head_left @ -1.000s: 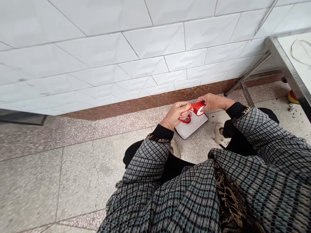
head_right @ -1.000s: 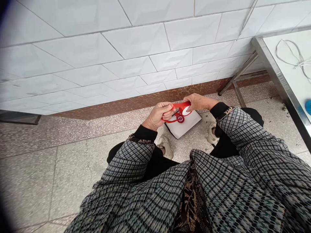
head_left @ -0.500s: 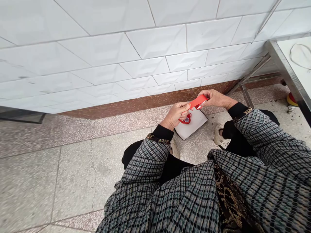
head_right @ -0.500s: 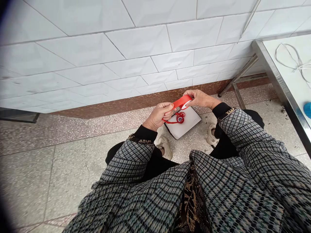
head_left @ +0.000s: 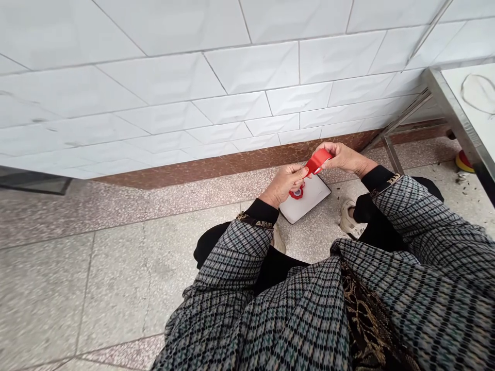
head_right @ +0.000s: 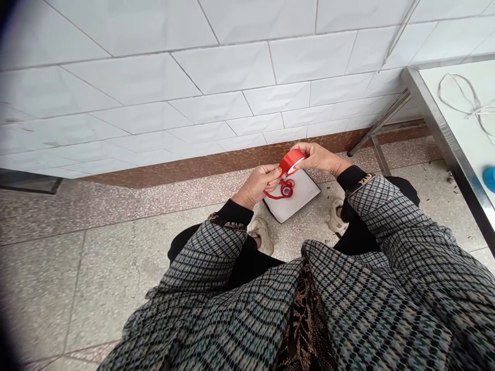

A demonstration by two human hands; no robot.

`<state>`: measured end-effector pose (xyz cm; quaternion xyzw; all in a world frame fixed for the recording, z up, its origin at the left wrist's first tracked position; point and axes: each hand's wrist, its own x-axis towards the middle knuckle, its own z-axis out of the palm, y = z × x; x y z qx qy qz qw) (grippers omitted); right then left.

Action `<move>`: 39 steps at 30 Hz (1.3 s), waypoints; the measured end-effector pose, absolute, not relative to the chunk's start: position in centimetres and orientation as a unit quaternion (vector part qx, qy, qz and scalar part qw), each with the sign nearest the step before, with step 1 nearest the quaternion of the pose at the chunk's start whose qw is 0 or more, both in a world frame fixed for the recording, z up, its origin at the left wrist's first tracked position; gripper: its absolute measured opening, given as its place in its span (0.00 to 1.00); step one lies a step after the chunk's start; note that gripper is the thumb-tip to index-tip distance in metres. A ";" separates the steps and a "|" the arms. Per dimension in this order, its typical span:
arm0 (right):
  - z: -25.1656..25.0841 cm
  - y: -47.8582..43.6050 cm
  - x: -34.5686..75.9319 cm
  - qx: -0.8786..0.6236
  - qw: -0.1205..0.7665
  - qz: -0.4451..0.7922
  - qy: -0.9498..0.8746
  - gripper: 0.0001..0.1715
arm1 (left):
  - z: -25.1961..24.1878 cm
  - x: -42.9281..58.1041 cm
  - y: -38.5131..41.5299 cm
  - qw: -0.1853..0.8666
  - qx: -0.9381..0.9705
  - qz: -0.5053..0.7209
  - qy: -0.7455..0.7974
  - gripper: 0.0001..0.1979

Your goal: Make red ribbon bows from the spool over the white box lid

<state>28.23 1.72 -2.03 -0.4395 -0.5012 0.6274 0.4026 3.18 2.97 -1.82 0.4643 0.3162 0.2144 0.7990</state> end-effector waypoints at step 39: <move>-1.3 1.3 27.2 -0.464 0.358 0.621 -0.521 0.33 | -3.7 3.8 3.3 0.852 0.361 0.253 0.282 0.27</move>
